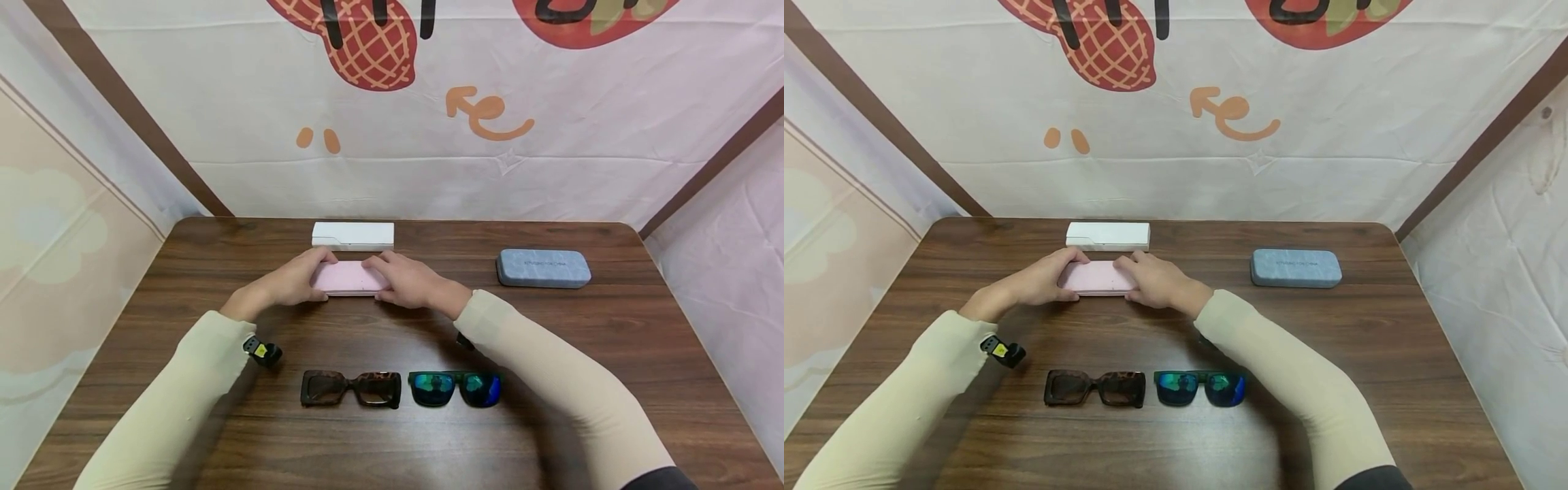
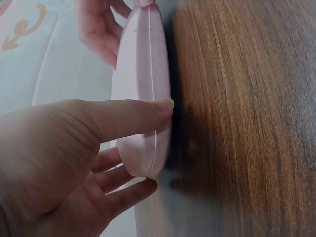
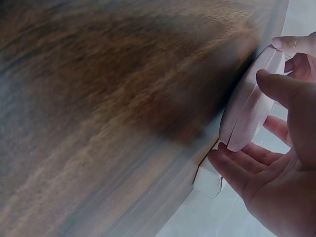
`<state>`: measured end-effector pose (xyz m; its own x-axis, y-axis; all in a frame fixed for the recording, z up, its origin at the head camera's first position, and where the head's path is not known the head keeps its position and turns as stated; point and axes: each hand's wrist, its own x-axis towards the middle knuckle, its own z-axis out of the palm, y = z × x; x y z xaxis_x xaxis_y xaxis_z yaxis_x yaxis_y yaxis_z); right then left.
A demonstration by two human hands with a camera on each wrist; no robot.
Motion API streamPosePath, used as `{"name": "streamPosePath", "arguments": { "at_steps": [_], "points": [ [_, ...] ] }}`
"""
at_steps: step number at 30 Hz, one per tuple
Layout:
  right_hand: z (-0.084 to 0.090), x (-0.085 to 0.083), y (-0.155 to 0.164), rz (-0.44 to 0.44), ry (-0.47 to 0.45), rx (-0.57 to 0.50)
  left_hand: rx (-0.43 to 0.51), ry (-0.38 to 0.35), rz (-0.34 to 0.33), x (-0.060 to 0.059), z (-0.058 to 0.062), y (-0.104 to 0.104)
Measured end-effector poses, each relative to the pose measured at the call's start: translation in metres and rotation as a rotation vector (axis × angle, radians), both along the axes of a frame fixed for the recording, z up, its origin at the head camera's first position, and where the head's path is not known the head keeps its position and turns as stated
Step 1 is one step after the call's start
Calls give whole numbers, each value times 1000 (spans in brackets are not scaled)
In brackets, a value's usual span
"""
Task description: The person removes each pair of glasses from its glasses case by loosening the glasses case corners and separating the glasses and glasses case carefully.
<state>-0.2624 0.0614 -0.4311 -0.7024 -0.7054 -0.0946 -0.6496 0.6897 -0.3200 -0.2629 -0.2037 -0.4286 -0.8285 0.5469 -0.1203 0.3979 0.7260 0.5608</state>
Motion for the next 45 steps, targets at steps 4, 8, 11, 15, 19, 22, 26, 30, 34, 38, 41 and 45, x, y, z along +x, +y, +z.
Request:
{"name": "streamPosePath", "arguments": {
  "at_steps": [4,8,11,15,19,22,26,30,34,38,41,45],
  "points": [
    [-1,0,1,12,7,3,-16,13,-2,1,3,1],
    [-1,0,2,29,20,1,-33,34,0,3,6,3],
    [0,0,4,37,39,-2,-39,41,-2,4,8,4],
    [3,-1,7,40,60,-4,-38,50,-7,4,11,6],
    [8,0,13,38,61,-3,-41,79,0,5,14,8],
    [12,1,20,35,62,3,-45,115,20,6,19,13],
    [16,1,31,28,81,9,-86,178,36,9,26,24],
    [19,1,42,3,93,6,-161,197,34,10,33,38],
    [24,1,52,-35,76,2,-205,134,50,11,38,50],
    [27,3,62,-62,52,35,-243,103,62,9,41,60],
    [30,5,71,-73,39,52,-278,105,63,8,44,66],
    [32,7,87,-91,39,61,-296,104,67,8,49,76]
  ]
}}
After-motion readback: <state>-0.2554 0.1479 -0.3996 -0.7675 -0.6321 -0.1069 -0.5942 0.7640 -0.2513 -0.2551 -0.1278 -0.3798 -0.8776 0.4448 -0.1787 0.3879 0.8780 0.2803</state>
